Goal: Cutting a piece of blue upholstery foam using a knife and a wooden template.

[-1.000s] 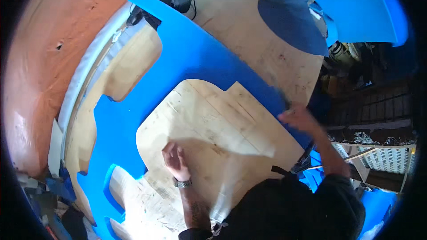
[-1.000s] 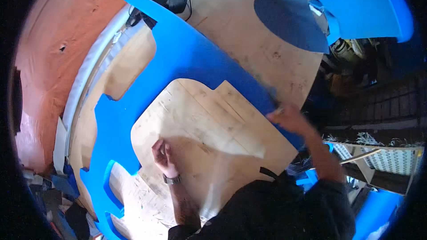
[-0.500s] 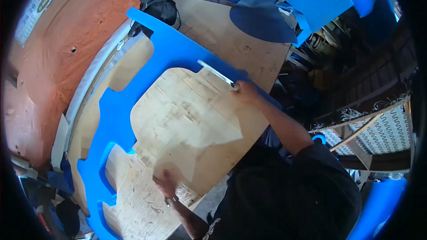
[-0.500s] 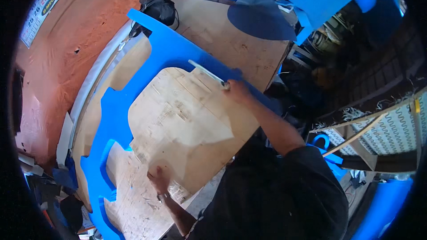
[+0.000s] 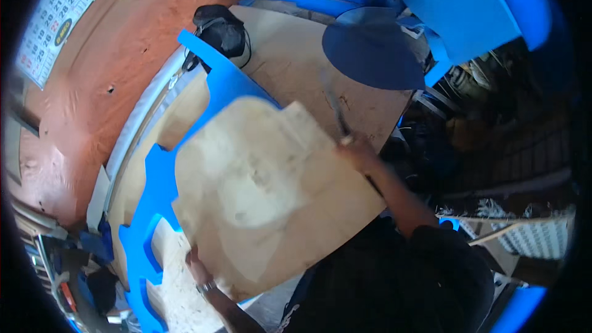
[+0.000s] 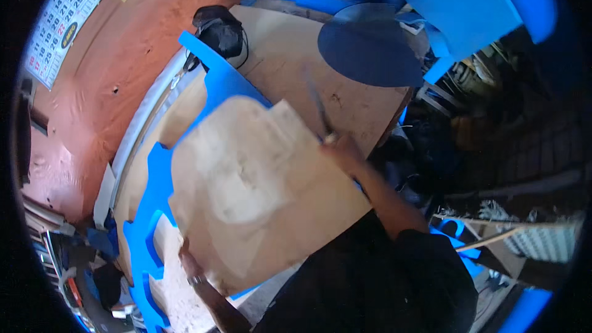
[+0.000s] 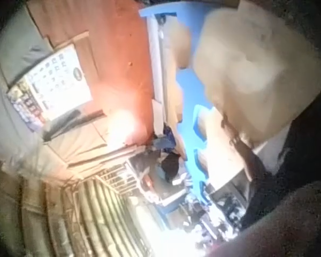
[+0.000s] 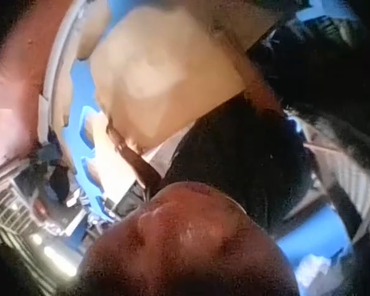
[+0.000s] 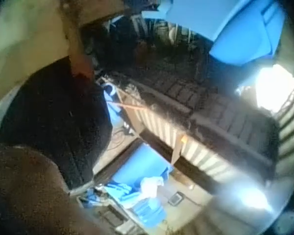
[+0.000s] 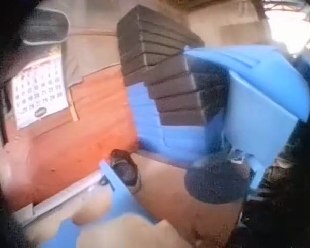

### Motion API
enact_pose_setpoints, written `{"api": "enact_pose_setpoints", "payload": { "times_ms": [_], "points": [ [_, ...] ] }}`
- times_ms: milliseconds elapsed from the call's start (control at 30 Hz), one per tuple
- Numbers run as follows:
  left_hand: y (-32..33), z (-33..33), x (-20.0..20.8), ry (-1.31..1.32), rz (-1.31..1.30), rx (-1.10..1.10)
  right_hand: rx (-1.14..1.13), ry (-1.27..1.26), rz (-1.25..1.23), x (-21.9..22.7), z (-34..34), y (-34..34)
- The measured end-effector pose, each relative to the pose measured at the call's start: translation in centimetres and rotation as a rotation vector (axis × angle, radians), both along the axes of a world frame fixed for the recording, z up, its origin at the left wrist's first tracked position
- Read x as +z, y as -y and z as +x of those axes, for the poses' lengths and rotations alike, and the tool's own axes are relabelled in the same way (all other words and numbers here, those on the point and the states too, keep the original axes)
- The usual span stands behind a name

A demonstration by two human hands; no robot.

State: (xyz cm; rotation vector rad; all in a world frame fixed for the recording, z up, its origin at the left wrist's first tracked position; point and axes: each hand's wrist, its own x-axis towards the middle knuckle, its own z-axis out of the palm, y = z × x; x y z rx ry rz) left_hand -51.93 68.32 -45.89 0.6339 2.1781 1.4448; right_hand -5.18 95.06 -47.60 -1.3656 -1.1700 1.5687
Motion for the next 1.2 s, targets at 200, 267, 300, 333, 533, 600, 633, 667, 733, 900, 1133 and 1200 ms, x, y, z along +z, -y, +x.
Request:
{"api": "enact_pose_setpoints", "payload": {
  "times_ms": [200,267,300,333,533,600,633,667,733,900,1133,1200],
  "points": [
    [-26.9,13.5,0.3,0.073,0.084,-0.265,-0.169,0.256,0.024,-3.6,17.1,-14.4],
    [-37.3,17.8,-2.1,-0.063,-0.012,-0.468,-0.386,0.087,-0.136,-5.2,23.2,-16.8],
    [-43.1,22.8,0.6,0.035,-0.329,-0.515,-0.245,0.530,0.226,-10.2,30.9,-16.2],
    [-46.0,24.1,-0.7,-0.027,-0.239,-0.412,-0.434,0.514,-0.276,-6.0,26.4,-18.2],
    [-69.8,34.6,-11.2,-0.127,-0.308,-0.758,-0.651,0.321,-0.224,-10.7,34.8,-22.1],
    [-77.8,35.9,-12.4,-0.237,-0.204,-0.767,-0.653,0.307,-0.187,-13.9,35.5,-26.6],
    [-80.7,35.9,-13.2,-0.358,-0.115,-0.803,-0.602,0.279,-0.057,-16.3,35.7,-29.0],
    [-81.3,37.2,-14.2,-0.465,-0.026,-0.891,-0.598,0.263,0.052,-18.0,36.1,-28.9],
    [-81.4,41.1,-13.1,-0.294,0.192,-0.794,-0.640,0.483,-0.109,-19.9,33.9,-30.4],
    [-64.8,40.5,1.6,0.819,1.089,-1.071,-0.563,0.464,-0.130,-18.1,28.4,-31.7],
    [-42.2,36.9,12.9,1.570,1.665,-1.313,-0.221,0.983,0.063,-17.5,25.1,-32.4],
    [-35.6,34.3,14.8,1.564,1.791,-1.424,-0.196,1.016,0.209,-15.8,22.4,-30.9]
  ]
}}
